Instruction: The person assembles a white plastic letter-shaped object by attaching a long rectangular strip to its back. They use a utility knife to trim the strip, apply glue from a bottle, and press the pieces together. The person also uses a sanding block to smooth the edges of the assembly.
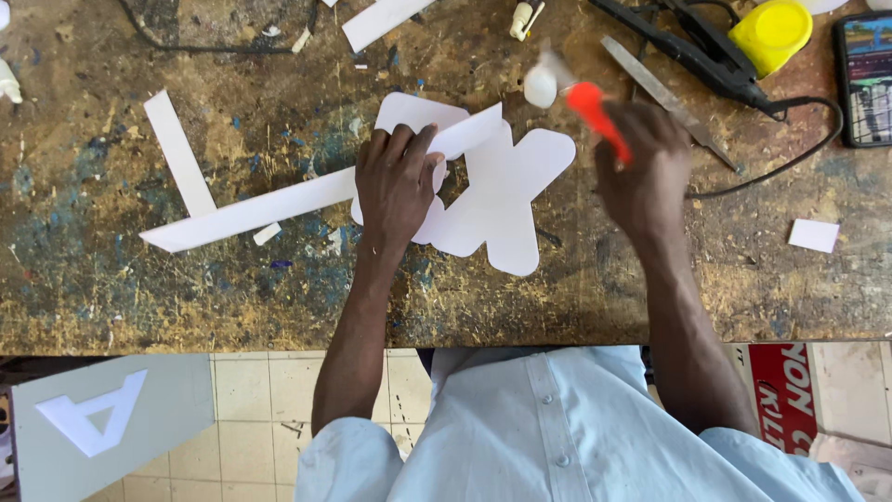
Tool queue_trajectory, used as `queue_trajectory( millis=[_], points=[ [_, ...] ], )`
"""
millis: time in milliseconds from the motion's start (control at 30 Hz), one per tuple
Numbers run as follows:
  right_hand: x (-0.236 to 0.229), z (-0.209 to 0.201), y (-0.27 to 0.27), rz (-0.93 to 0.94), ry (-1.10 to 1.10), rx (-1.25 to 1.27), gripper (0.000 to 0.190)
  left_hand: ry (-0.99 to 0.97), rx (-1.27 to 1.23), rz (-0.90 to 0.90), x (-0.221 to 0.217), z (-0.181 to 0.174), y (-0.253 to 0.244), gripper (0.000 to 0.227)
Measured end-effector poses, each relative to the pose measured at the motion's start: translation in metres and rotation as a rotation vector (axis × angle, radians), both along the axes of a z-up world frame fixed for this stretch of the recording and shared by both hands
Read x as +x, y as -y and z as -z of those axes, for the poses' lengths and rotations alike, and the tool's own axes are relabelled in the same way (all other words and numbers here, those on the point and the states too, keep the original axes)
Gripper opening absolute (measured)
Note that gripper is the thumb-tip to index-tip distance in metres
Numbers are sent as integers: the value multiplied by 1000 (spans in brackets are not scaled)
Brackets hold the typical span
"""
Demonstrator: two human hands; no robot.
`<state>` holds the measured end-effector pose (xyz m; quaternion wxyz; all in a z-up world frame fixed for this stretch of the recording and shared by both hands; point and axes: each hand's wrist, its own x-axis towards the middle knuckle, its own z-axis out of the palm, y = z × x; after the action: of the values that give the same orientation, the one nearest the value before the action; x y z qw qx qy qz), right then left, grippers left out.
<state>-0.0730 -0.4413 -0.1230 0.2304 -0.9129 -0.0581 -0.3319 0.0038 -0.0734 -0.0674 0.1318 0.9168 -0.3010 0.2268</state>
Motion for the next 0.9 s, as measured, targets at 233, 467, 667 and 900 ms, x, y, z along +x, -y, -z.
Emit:
queue_trajectory(
  millis=[233, 467, 667, 900],
  points=[
    [-7, -49, -102, -111, -34, -109, 34, 45, 21, -24, -4, -7, 7, 26],
    [-2, -61, -109, -167, -30, -45, 31, 141, -50, -42, -3, -5, -5, 21],
    [11, -47, -97, -162, 49, -13, 31, 156, -89, -54, -14, -15, -5, 17],
    [14, -68, -105, -191, 110, 33, 24, 198, -100, -88, -16, -23, -13, 18]
  ],
)
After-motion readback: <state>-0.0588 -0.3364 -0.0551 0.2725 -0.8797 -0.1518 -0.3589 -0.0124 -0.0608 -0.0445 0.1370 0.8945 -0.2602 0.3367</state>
